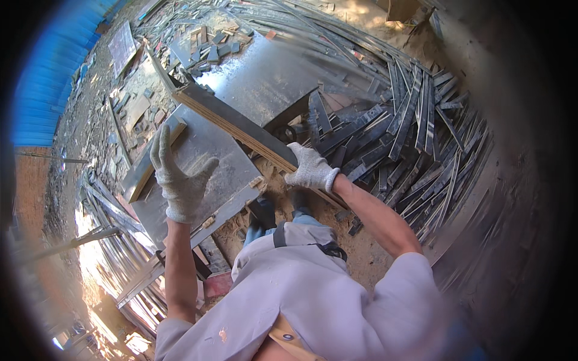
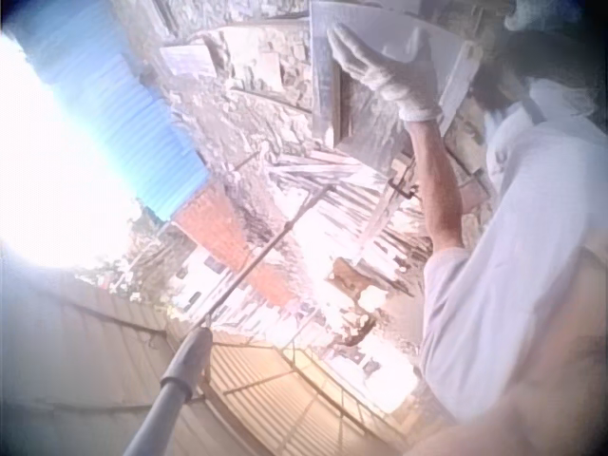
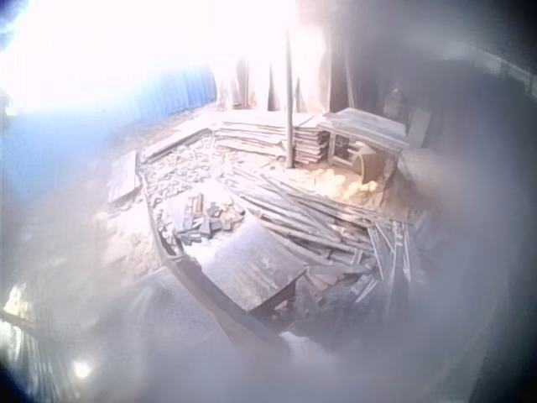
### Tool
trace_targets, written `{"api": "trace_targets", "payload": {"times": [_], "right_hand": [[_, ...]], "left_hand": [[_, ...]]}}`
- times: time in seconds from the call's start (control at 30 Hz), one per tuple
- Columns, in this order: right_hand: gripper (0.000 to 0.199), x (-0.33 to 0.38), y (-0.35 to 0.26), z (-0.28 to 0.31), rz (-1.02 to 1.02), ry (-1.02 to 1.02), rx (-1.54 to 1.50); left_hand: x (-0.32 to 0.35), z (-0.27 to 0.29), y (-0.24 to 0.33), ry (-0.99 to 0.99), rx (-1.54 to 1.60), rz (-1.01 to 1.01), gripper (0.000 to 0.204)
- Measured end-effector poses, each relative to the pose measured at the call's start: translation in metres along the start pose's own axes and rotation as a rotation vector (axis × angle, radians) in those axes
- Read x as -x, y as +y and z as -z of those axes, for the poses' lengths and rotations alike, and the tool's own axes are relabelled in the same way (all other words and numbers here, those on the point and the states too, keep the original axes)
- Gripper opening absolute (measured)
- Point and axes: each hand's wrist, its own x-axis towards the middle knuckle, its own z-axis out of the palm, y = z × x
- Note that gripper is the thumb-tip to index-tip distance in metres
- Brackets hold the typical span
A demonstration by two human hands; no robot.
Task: The person picks up long metal strips from a pile on the floor, carries them to a workbench, and places them in a stack. The person repeats this process, gathering more strips and adding them to the pile on the bench.
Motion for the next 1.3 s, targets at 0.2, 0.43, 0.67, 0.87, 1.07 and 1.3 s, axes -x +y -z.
{"api": "trace_targets", "payload": {"times": [0.2,0.43,0.67,0.87,1.07,1.3], "right_hand": [[0.067,-0.057,-0.074,-0.048,0.054,-0.139,-1.294],[0.073,-0.112,-0.033,0.006,-0.040,0.350,-1.253],[0.067,-0.149,0.034,-0.064,-0.293,0.443,-0.807],[0.030,-0.154,0.064,-0.122,-0.403,0.201,-0.724],[0.028,-0.151,0.067,-0.161,-0.346,0.028,-0.175],[0.045,-0.145,0.056,-0.157,-0.428,-0.132,0.233]], "left_hand": [[0.082,-0.090,0.008,-0.275,0.823,0.438,0.130],[0.125,-0.037,-0.099,-0.369,-0.050,0.436,0.066],[0.168,-0.015,-0.208,-0.593,-0.233,0.346,0.062],[0.208,-0.023,-0.258,-0.718,-0.070,0.823,0.067],[0.247,-0.020,-0.258,-0.610,-0.124,0.748,0.039],[0.241,-0.036,-0.229,-0.527,-0.130,0.532,0.062]]}}
